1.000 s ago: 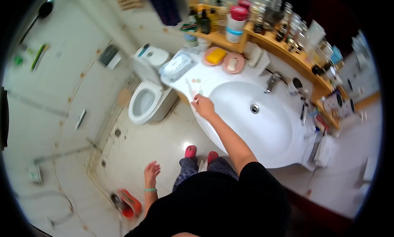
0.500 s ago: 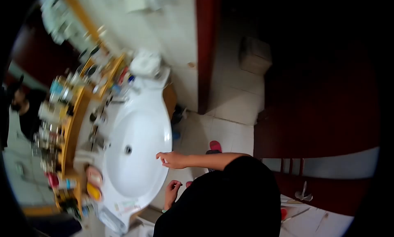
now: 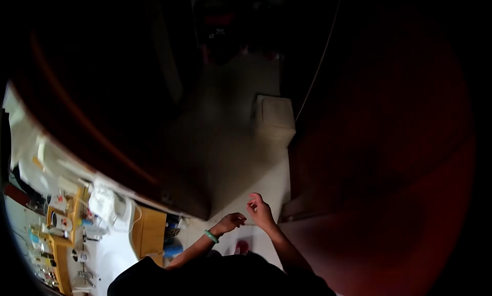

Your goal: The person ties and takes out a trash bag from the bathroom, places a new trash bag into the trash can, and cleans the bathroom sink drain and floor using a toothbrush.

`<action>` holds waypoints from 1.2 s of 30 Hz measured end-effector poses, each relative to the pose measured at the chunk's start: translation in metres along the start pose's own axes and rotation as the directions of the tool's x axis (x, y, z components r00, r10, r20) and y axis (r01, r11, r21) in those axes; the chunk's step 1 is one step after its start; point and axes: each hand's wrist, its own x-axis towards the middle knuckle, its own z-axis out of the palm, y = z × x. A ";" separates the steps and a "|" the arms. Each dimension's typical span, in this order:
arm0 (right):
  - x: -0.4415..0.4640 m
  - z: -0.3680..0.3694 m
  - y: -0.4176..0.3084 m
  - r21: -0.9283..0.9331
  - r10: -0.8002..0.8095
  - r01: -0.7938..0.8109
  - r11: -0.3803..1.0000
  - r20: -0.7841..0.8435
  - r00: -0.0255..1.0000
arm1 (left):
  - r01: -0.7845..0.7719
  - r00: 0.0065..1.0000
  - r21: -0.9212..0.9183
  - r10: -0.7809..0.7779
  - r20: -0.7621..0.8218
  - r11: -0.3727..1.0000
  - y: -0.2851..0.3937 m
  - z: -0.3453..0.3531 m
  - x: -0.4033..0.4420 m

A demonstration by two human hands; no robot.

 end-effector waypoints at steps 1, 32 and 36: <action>0.029 -0.014 -0.003 0.012 -0.002 0.003 1.000 -0.035 0.999 | 0.050 0.999 0.000 -0.050 0.020 0.999 0.029 -0.011 0.009; 0.830 -0.211 0.461 -0.775 0.696 -0.410 0.481 0.053 0.716 | 0.622 0.744 0.393 -0.354 -0.568 0.677 0.096 -0.701 0.681; 1.084 -0.192 0.238 -0.394 0.167 -0.099 0.914 0.143 0.975 | 0.786 0.590 0.268 -0.546 -0.596 0.557 0.134 -0.763 0.697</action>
